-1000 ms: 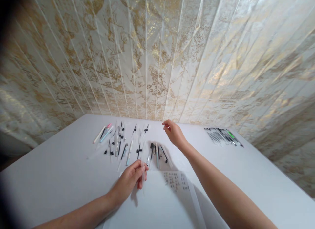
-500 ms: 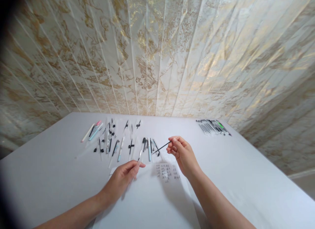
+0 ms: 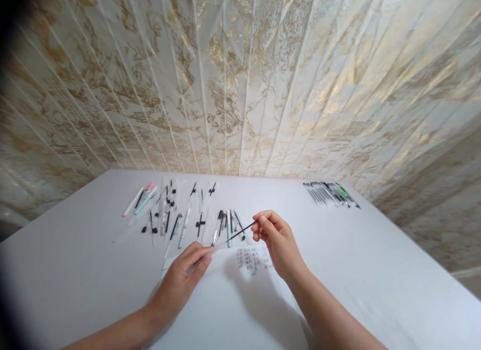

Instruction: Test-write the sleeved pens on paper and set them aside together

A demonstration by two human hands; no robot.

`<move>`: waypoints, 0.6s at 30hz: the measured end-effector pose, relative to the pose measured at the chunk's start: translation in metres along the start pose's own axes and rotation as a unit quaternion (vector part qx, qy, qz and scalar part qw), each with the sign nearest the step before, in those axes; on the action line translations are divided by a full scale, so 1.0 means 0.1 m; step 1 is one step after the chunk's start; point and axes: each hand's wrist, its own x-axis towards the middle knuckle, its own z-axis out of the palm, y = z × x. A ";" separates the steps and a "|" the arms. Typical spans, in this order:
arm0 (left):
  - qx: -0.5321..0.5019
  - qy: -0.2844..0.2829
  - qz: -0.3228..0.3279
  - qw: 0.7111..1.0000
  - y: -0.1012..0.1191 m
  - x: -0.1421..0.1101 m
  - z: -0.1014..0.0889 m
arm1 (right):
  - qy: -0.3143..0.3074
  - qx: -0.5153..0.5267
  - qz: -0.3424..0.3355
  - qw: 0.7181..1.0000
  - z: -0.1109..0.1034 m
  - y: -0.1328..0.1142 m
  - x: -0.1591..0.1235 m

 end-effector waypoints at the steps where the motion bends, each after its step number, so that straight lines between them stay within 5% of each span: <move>1: 0.000 0.000 0.000 1.000 0.00 0.00 0.00 | -0.001 -0.004 0.000 1.000 0.00 0.01 0.00; 12: 0.003 -0.015 -0.010 1.000 -0.01 -0.02 0.02 | -0.020 -0.076 -0.037 0.996 0.00 0.00 -0.05; 18: 0.004 -0.023 0.000 1.000 0.00 -0.02 0.02 | -0.099 -0.124 -0.026 0.987 0.04 -0.05 -0.11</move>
